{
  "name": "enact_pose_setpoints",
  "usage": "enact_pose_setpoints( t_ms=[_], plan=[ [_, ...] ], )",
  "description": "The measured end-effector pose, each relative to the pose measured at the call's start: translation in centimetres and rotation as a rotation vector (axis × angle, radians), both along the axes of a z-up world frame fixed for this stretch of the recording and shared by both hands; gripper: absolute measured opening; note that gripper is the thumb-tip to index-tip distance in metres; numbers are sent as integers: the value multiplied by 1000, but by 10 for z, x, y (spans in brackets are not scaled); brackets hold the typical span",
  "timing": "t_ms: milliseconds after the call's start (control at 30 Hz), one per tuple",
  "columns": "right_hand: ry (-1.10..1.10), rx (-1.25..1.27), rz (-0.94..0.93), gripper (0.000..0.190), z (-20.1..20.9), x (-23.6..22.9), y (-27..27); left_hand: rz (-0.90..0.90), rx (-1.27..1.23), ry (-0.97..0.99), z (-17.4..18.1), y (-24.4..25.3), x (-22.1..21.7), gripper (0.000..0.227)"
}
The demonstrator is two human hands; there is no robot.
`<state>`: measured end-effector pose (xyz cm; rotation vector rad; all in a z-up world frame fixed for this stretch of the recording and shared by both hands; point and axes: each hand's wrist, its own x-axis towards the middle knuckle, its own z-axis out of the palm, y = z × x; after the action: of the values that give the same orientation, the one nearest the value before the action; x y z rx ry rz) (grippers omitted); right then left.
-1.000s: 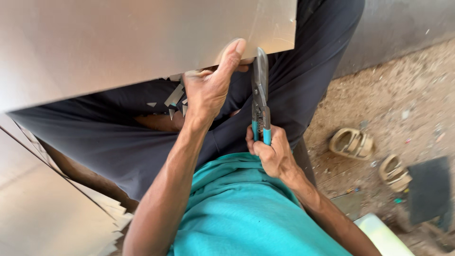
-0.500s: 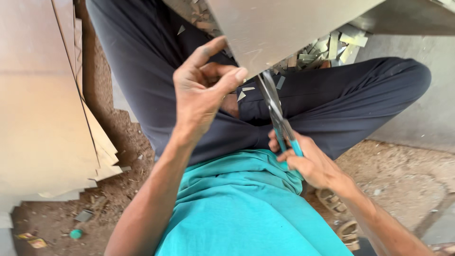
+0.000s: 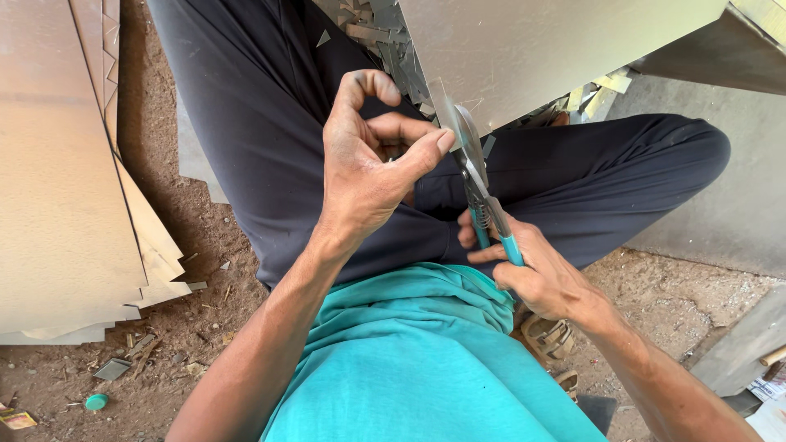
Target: The person sits cross-legged on the floor and uses tin snips to cut small rectangular pieces from a large metal sheet. They repeatedly position the sheet, cut a piece, and drop the scrap onto a growing pile on the ground.
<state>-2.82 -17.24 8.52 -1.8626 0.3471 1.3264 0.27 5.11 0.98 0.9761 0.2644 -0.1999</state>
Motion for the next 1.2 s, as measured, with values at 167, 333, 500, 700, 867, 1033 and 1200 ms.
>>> enact_pose_setpoints(
  t_ms=[167,333,500,700,867,1033,1200],
  plan=[
    [-239,-165,164,20,-14,-8,-5,2,-46,8,-4,-3,-1,49],
    [-311,-10,62,26,-6,1,-1,-44,-76,106,-5,-4,0,53],
    [-292,-159,103,16,-6,4,3,-125,-87,107,-1,-2,-1,51],
    [-293,-182,65,14,-10,-30,-18,-78,1080,-759,7,28,15,43],
    [-192,-230,-50,12,-20,-85,-53,-510,431,-562,-7,39,47,33],
    [-287,99,-588,19,-39,-121,-62,-457,260,-161,-5,3,81,34],
    [-223,191,-873,45,-41,-122,-59,-224,507,-76,13,-122,39,23]
  ],
)
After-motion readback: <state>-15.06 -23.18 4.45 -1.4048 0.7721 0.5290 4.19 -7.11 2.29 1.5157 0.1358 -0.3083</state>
